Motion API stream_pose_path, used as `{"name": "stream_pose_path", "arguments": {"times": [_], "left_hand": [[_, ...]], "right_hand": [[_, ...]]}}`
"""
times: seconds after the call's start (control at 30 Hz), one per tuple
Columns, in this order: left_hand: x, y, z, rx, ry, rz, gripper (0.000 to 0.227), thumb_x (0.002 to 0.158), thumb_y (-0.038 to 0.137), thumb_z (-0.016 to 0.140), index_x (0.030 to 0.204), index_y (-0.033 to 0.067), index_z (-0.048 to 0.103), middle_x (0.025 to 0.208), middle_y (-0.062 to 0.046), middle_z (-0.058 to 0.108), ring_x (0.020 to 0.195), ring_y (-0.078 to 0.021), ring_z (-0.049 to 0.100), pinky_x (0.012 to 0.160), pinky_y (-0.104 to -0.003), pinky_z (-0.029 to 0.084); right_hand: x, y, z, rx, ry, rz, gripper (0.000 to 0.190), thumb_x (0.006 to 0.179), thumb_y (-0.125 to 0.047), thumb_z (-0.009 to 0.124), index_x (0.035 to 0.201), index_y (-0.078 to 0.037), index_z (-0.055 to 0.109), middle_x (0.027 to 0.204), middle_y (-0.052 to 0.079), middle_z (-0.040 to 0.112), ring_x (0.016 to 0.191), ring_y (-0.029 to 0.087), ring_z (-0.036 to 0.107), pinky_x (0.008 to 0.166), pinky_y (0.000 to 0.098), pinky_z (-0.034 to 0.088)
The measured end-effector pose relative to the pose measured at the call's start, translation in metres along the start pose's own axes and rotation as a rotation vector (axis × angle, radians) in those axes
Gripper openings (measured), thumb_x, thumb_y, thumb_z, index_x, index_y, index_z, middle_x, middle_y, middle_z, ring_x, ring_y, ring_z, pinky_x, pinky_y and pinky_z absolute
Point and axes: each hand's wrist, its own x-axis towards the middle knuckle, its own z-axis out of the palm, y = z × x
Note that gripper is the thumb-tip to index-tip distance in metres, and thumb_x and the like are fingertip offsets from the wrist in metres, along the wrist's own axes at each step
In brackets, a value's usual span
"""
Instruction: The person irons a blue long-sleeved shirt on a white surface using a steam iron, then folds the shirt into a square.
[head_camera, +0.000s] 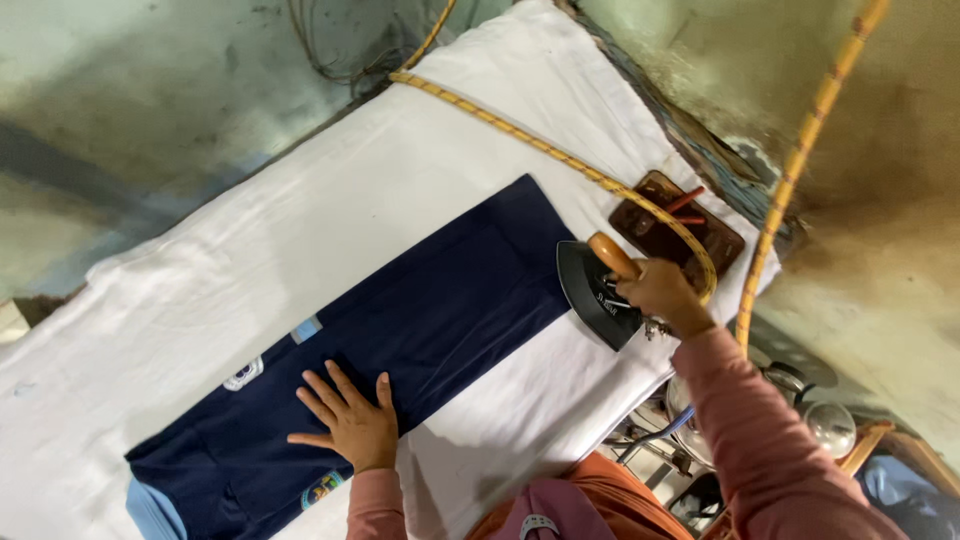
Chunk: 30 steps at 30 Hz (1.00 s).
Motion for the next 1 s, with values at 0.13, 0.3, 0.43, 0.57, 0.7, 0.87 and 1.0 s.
{"name": "stream_pose_path", "arguments": {"times": [0.13, 0.3, 0.43, 0.57, 0.7, 0.87, 1.0], "left_hand": [[0.006, 0.039, -0.002, -0.016, 0.025, 0.065, 0.086, 0.109, 0.066, 0.034, 0.161, 0.0007, 0.051, 0.167, -0.031, 0.040, 0.155, -0.0489, 0.033, 0.107, -0.081, -0.006], [-0.001, 0.104, 0.013, -0.120, -0.326, 0.342, 0.095, 0.088, 0.066, 0.059, 0.166, 0.0230, 0.026, 0.172, -0.010, 0.023, 0.158, -0.0323, 0.020, 0.114, -0.078, 0.003], [0.009, 0.139, 0.022, -0.166, -0.487, 0.419, 0.095, 0.089, 0.069, 0.059, 0.165, 0.0242, 0.023, 0.173, -0.007, 0.020, 0.158, -0.0296, 0.018, 0.114, -0.079, 0.003], [0.014, 0.146, 0.029, -0.150, -0.701, 0.501, 0.094, 0.091, 0.071, 0.054, 0.166, 0.0274, 0.017, 0.174, -0.006, 0.013, 0.159, -0.0287, 0.012, 0.115, -0.079, 0.001], [0.014, 0.142, 0.027, -0.208, -0.666, 0.549, 0.092, 0.089, 0.072, 0.051, 0.164, 0.0276, 0.021, 0.172, -0.007, 0.017, 0.157, -0.0317, 0.016, 0.112, -0.084, 0.004], [0.016, 0.138, 0.034, -0.271, -0.698, 0.502, 0.092, 0.086, 0.072, 0.049, 0.164, 0.0345, 0.018, 0.174, -0.003, 0.014, 0.160, -0.0311, 0.013, 0.114, -0.084, 0.001], [0.011, 0.135, 0.031, -0.355, -0.618, 0.470, 0.087, 0.085, 0.069, 0.055, 0.161, 0.0358, 0.029, 0.173, -0.002, 0.023, 0.160, -0.0303, 0.018, 0.118, -0.081, 0.000]], "right_hand": [[-0.006, -0.020, -0.049, 0.083, 0.030, -0.034, 0.085, 0.078, -0.011, 0.077, 0.158, -0.020, 0.049, 0.112, 0.010, 0.072, 0.044, 0.018, 0.048, 0.042, 0.0287, 0.043], [-0.005, -0.037, -0.077, -0.082, 0.227, -0.125, 0.115, 0.079, -0.032, 0.086, 0.170, -0.025, 0.015, 0.137, 0.016, 0.064, 0.052, 0.028, 0.070, 0.059, 0.0290, 0.060], [0.013, -0.036, -0.085, -0.120, 0.276, -0.126, 0.115, 0.087, -0.035, 0.082, 0.171, -0.019, 0.005, 0.156, 0.018, 0.050, 0.099, 0.039, 0.072, 0.070, 0.0389, 0.063], [0.036, -0.025, -0.083, -0.308, 0.299, -0.207, 0.110, 0.091, -0.053, 0.067, 0.171, -0.018, 0.001, 0.146, 0.025, 0.058, 0.115, 0.051, 0.064, 0.107, 0.0594, 0.047], [0.047, -0.008, -0.041, -0.687, 1.083, -0.896, 0.039, 0.107, -0.032, 0.066, 0.127, 0.001, 0.068, 0.101, 0.018, 0.059, 0.096, 0.036, 0.060, 0.097, 0.0432, 0.046], [0.120, 0.009, 0.085, -0.527, 0.517, -0.497, 0.056, 0.091, -0.051, 0.076, 0.126, -0.008, 0.071, 0.124, 0.020, 0.061, 0.114, 0.042, 0.057, 0.094, 0.0517, 0.051], [0.211, 0.043, 0.115, -0.271, 0.232, -0.291, 0.062, 0.078, -0.044, 0.089, 0.125, -0.009, 0.069, 0.113, 0.019, 0.073, 0.106, 0.042, 0.070, 0.086, 0.0495, 0.057]]}}
